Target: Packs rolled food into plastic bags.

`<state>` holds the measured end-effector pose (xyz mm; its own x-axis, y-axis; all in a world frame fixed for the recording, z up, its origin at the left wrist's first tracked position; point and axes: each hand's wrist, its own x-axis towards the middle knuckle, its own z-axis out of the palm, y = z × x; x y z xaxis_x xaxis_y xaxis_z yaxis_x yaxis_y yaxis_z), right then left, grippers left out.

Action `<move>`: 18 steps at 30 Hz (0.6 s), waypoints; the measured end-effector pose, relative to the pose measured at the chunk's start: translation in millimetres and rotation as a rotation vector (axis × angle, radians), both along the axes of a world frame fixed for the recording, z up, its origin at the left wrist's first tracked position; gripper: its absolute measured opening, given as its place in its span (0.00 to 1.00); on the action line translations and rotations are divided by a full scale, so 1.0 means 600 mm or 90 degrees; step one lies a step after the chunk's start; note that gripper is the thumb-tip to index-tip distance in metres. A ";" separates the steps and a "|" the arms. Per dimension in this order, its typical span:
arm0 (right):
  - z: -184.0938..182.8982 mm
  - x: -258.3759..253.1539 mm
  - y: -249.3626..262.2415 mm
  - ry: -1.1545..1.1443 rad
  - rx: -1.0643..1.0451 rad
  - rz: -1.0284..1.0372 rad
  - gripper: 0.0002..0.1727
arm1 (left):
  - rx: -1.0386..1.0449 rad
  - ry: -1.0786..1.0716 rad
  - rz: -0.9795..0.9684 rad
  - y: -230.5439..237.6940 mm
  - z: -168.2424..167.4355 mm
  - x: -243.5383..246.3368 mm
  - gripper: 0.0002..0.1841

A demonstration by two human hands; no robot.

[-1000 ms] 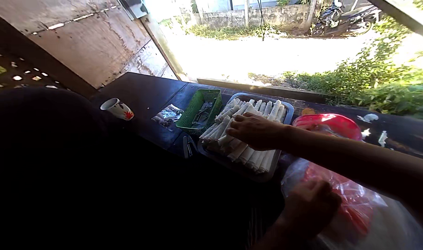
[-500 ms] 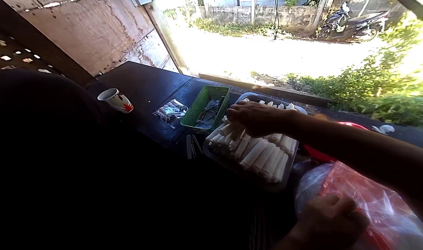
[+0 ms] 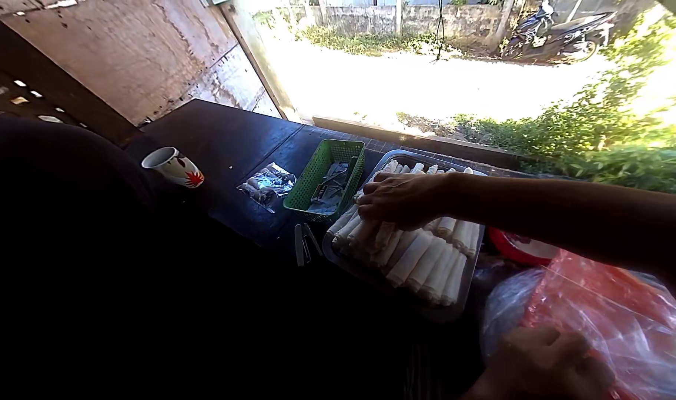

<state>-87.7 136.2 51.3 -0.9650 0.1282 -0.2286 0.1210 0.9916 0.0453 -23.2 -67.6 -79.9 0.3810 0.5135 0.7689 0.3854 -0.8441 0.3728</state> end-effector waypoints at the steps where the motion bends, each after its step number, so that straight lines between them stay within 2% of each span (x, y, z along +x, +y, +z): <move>1: 0.002 0.000 0.001 0.001 -0.003 -0.003 0.23 | -0.001 0.000 -0.004 0.000 0.000 -0.001 0.08; 5: 0.037 0.022 0.021 0.071 -0.076 -0.071 0.23 | -0.019 -0.014 -0.013 -0.001 0.000 -0.003 0.08; 8: 0.047 0.069 0.053 0.190 -0.137 -0.132 0.21 | -0.046 -0.022 -0.018 -0.004 0.003 -0.005 0.08; 12: 0.008 0.124 0.064 0.216 -0.171 -0.209 0.23 | -0.063 -0.006 0.003 -0.007 0.011 -0.004 0.09; 18: -0.067 0.155 0.054 0.324 -0.095 -0.179 0.23 | -0.068 0.018 0.017 -0.010 0.016 0.000 0.10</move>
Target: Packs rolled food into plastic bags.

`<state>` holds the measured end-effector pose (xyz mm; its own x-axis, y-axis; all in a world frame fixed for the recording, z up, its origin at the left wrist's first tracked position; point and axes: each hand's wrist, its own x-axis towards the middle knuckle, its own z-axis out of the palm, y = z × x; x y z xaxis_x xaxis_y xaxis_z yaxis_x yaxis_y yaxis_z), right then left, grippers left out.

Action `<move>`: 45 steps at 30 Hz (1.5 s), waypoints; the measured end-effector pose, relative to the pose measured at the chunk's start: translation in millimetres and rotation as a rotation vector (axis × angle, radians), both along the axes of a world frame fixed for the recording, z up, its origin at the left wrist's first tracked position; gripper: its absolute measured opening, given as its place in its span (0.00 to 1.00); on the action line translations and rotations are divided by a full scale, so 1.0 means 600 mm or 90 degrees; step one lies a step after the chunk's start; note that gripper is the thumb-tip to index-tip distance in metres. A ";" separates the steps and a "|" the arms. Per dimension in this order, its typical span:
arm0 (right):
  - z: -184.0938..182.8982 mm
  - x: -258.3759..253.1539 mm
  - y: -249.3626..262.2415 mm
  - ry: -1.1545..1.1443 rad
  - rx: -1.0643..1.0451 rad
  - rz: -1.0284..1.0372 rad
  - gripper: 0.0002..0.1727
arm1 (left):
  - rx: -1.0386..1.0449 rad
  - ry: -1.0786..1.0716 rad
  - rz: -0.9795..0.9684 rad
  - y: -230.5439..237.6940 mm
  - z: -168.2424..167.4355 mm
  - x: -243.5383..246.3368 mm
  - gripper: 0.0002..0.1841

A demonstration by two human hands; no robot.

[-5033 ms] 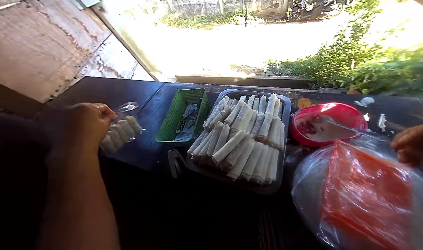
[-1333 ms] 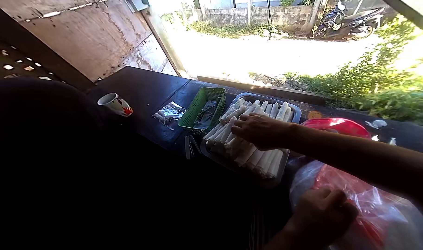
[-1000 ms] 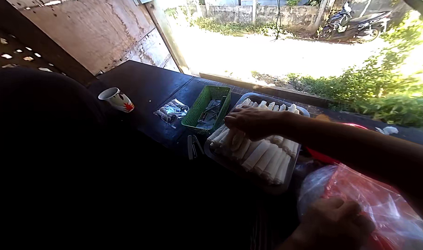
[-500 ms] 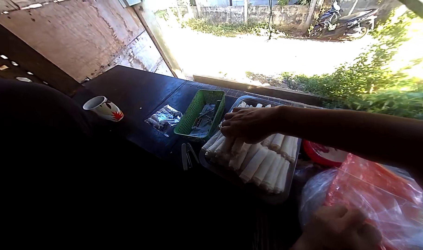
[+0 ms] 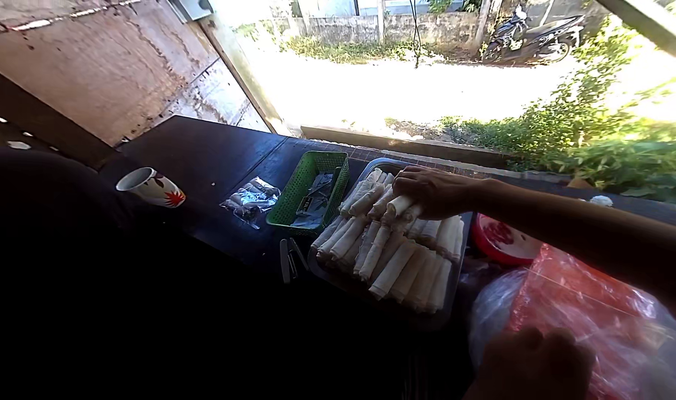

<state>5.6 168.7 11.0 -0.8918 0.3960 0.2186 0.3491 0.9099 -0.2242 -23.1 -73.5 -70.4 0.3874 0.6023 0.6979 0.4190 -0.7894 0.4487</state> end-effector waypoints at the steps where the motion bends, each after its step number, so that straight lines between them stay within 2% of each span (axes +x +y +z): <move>1: 0.000 0.000 -0.003 -0.005 -0.002 -0.009 0.23 | 0.003 0.002 0.001 0.000 0.000 0.001 0.10; 3: 0.004 0.001 -0.007 -0.020 0.006 -0.024 0.22 | 0.009 0.003 0.007 0.000 0.001 0.002 0.10; 8: -0.013 0.016 -0.004 0.003 0.062 -0.021 0.29 | 0.046 0.008 0.073 0.004 0.014 0.001 0.11; 12: 0.013 0.044 -0.025 0.007 0.036 -0.030 0.19 | 0.080 0.035 0.123 0.008 0.027 0.003 0.10; 15: 0.043 0.094 -0.056 0.063 0.043 -0.087 0.14 | 0.039 0.070 0.128 0.007 0.038 0.012 0.11; 19: 0.087 0.198 -0.151 0.199 0.040 -0.173 0.21 | 0.039 0.141 0.136 0.005 0.046 0.035 0.14; 22: 0.095 0.288 -0.240 0.290 -0.033 -0.210 0.24 | 0.053 0.195 0.126 -0.005 0.055 0.055 0.14; 24: 0.080 0.340 -0.302 0.333 -0.119 -0.248 0.27 | 0.049 0.213 0.112 -0.016 0.057 0.068 0.15; 26: 0.060 0.381 -0.361 0.358 -0.234 -0.275 0.26 | 0.041 0.230 0.107 -0.026 0.056 0.080 0.15; 29: 0.016 0.420 -0.434 0.384 -0.282 -0.295 0.23 | 0.021 0.243 0.118 -0.036 0.058 0.094 0.14; 34: -0.034 0.415 -0.505 0.334 -0.209 -0.410 0.25 | -0.055 0.215 0.102 -0.047 0.075 0.112 0.15; 40: -0.023 0.398 -0.507 0.197 -0.178 -0.545 0.22 | -0.144 0.184 0.095 -0.057 0.097 0.128 0.26; 43: -0.034 0.385 -0.501 0.160 -0.078 -0.566 0.18 | -0.166 0.170 0.098 -0.059 0.100 0.130 0.27; 45: -0.044 0.372 -0.496 0.124 0.033 -0.585 0.13 | -0.170 0.184 0.110 -0.063 0.105 0.134 0.28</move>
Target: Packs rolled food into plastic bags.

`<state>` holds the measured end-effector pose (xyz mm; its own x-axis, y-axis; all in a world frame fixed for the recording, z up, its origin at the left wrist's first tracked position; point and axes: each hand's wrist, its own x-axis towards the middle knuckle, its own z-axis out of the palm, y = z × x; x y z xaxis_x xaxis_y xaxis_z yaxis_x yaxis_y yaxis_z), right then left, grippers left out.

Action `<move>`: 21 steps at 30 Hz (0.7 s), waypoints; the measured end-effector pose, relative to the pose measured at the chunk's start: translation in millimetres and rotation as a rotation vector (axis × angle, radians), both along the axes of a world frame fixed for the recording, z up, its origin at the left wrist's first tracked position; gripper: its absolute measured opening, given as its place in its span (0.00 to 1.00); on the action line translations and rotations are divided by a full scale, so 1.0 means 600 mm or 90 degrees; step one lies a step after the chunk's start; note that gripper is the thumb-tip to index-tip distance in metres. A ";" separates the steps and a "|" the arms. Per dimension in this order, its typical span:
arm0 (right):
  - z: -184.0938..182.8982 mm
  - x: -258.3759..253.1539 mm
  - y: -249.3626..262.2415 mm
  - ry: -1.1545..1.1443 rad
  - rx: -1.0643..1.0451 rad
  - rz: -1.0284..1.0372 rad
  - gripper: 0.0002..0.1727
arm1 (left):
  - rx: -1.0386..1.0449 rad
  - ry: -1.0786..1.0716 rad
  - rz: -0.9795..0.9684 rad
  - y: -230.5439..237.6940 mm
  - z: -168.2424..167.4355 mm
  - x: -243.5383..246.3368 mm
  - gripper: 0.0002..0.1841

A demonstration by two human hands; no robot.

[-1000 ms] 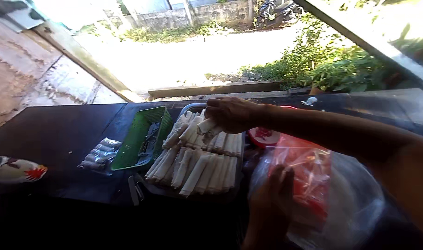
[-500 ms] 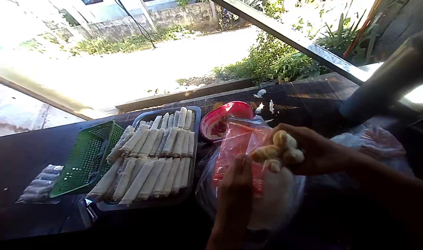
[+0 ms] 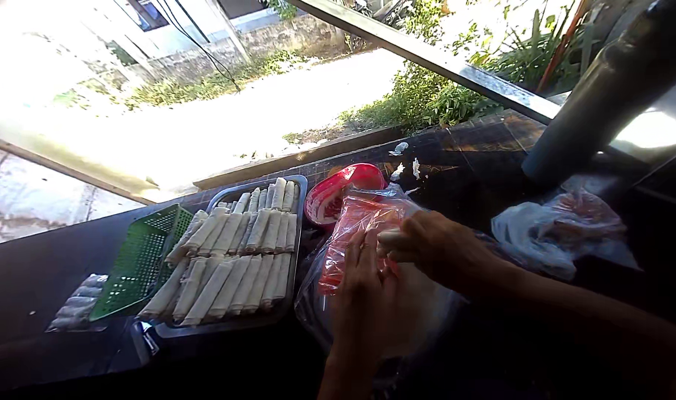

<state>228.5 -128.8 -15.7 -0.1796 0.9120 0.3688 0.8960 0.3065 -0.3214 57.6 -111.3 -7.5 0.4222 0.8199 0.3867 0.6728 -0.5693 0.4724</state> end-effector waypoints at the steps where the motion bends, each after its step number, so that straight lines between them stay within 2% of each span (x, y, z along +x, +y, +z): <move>1: -0.002 -0.009 0.003 -0.041 0.042 -0.021 0.11 | 0.004 0.016 0.007 -0.003 0.003 0.005 0.29; 6: -0.006 -0.071 0.028 -0.125 0.155 -0.155 0.04 | 0.081 0.074 0.039 -0.008 0.005 0.030 0.29; 8: -0.009 -0.084 0.038 -0.136 0.162 -0.166 0.05 | 0.053 0.058 0.034 -0.004 -0.003 0.023 0.30; 10: -0.012 -0.084 0.034 -0.116 0.105 -0.115 0.06 | -0.017 0.041 0.020 -0.002 -0.013 0.008 0.30; 12: -0.018 -0.073 0.020 -0.025 0.035 -0.032 0.12 | -0.079 0.020 0.012 -0.003 -0.023 -0.009 0.30; 14: -0.036 -0.051 0.002 0.118 -0.016 0.060 0.24 | -0.098 -0.008 0.004 -0.006 -0.030 -0.020 0.31; 16: -0.061 -0.029 -0.012 0.271 -0.029 0.122 0.32 | -0.088 -0.022 0.001 -0.007 -0.034 -0.024 0.32; 18: -0.080 -0.018 -0.025 0.373 -0.021 0.119 0.33 | -0.081 -0.023 -0.002 -0.009 -0.036 -0.023 0.32; 21: -0.106 -0.010 -0.039 0.459 -0.009 0.098 0.28 | -0.061 -0.018 -0.002 -0.009 -0.039 -0.021 0.33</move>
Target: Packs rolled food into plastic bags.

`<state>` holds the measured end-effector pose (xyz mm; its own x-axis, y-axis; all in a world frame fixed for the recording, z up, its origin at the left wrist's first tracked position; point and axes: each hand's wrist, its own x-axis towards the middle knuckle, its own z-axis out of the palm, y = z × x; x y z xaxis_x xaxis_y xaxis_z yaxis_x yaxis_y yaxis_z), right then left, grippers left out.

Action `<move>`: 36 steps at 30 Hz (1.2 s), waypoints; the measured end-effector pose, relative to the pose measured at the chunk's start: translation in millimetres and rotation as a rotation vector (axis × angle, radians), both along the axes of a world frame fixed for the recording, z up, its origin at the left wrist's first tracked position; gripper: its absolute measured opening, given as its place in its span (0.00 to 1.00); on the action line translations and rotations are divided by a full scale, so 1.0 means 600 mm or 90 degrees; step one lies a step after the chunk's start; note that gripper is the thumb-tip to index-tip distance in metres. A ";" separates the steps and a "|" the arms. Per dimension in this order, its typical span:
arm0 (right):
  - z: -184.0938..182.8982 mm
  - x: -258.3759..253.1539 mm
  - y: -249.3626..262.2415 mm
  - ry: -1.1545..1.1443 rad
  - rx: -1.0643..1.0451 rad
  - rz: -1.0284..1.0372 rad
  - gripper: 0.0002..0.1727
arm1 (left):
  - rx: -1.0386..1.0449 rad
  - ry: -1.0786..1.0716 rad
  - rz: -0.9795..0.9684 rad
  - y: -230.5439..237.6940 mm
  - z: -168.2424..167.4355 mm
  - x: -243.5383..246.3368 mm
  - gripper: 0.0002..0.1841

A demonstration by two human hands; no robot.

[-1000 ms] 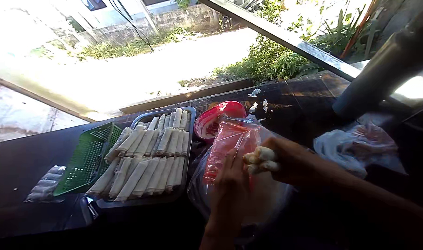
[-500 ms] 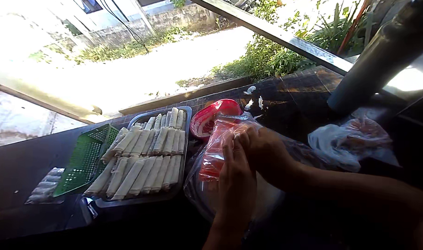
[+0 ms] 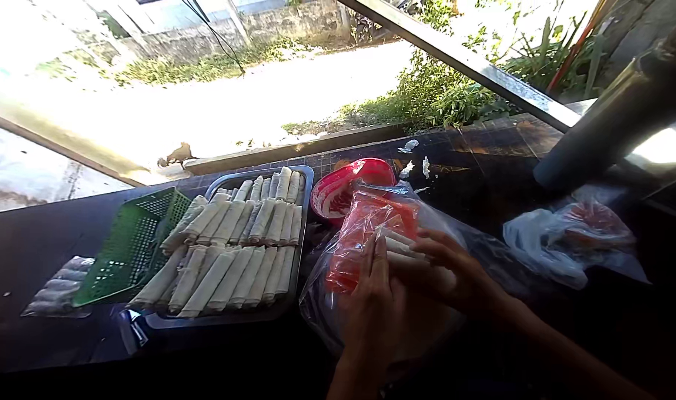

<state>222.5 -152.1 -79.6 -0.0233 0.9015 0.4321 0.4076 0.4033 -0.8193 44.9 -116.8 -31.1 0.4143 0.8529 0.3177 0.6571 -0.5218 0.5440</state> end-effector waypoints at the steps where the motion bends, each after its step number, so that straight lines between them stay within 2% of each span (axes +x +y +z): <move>1: -0.006 0.000 -0.002 0.033 -0.004 0.001 0.26 | 0.010 0.007 0.003 0.000 0.000 0.001 0.33; 5: 0.007 -0.027 -0.002 0.127 0.013 -0.046 0.19 | 0.125 0.056 -0.024 -0.005 -0.001 0.020 0.29; 9: 0.028 -0.059 0.010 0.130 0.092 -0.133 0.15 | 0.209 0.048 -0.098 -0.018 0.020 0.041 0.22; 12: 0.009 -0.060 0.012 -0.023 0.200 -0.209 0.10 | 0.183 0.029 -0.128 -0.029 0.012 0.035 0.24; 15: -0.027 -0.057 0.006 -0.187 0.277 -0.241 0.09 | 0.128 -0.003 -0.123 -0.034 -0.015 0.024 0.26; 17: -0.031 -0.055 0.011 -0.225 0.314 -0.244 0.08 | 0.132 -0.014 -0.128 -0.033 -0.018 0.020 0.26; 22: 0.003 -0.061 0.047 -0.286 0.395 -0.216 0.09 | 0.177 -0.001 -0.146 -0.024 0.008 0.015 0.28; 27: 0.000 -0.062 0.060 -0.360 0.318 -0.282 0.12 | 0.153 -0.013 -0.124 -0.036 -0.010 0.009 0.27; 30: -0.002 -0.063 0.055 -0.378 0.269 -0.304 0.12 | 0.089 -0.085 -0.164 -0.039 -0.016 -0.002 0.25; 32: -0.002 -0.056 0.047 -0.357 0.236 -0.289 0.15 | 0.064 -0.137 -0.169 -0.030 -0.009 -0.025 0.22; 34: 0.000 -0.050 0.044 -0.317 0.232 -0.268 0.22 | 0.092 -0.134 -0.076 -0.004 0.000 -0.060 0.21; 36: -0.001 -0.055 0.050 -0.280 0.249 -0.269 0.23 | 0.117 -0.088 0.053 0.039 0.001 -0.097 0.20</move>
